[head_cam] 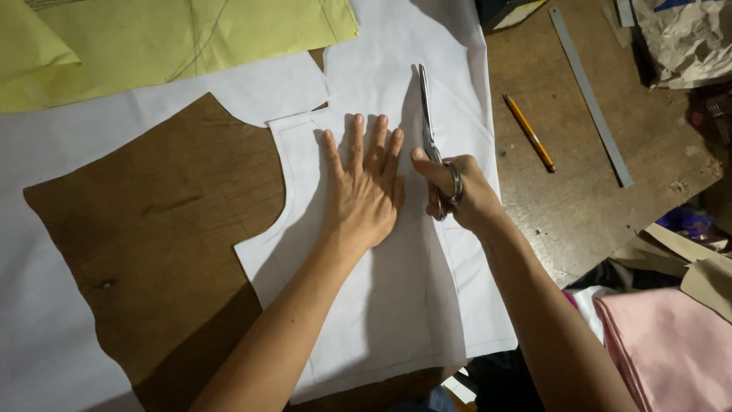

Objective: Cutting out paper garment patterns using scissors on a workbench

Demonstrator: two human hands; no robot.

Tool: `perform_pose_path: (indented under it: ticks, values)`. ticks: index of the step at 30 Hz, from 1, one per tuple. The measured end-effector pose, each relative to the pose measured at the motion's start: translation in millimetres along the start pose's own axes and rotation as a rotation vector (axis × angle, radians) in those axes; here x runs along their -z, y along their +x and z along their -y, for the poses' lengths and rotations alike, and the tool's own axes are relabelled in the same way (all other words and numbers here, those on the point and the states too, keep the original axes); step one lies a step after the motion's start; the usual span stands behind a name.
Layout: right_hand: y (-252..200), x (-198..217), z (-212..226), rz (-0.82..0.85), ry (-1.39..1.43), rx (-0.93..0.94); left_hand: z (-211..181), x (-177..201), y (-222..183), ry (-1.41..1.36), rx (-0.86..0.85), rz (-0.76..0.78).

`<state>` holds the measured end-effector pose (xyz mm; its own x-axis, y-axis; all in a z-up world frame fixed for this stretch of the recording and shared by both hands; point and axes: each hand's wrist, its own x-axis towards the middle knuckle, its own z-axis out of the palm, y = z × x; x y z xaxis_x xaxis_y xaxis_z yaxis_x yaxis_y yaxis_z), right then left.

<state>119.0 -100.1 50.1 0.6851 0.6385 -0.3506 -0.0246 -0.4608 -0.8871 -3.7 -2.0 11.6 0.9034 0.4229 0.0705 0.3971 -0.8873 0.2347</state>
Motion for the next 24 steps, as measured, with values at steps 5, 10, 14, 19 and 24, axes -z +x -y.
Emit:
perform_pose_path:
  ticks: [5, 10, 14, 19, 24]
  values:
    - [1.9, 2.7, -6.1, 0.005, -0.032, 0.037, 0.0, 1.7, -0.2, -0.014, 0.008, 0.012]
    - [-3.5, 6.6, -5.2, -0.007, 0.024, 0.008, -0.9, 3.5, 0.7, 0.014, 0.003, 0.012]
    - [-37.1, 21.6, -1.7, 0.098, 0.033, -0.004, -2.3, 9.1, -1.5, 0.057, 0.011, 0.08]
    - [-119.9, 61.1, -38.6, 0.013, 0.033, -0.029, -2.6, 4.6, 1.4, 0.06, 0.009, 0.069]
    - [-186.7, 90.0, -55.0, 0.037, 0.054, -0.188, 1.5, -27.4, 1.4, 0.147, -0.007, -0.148]
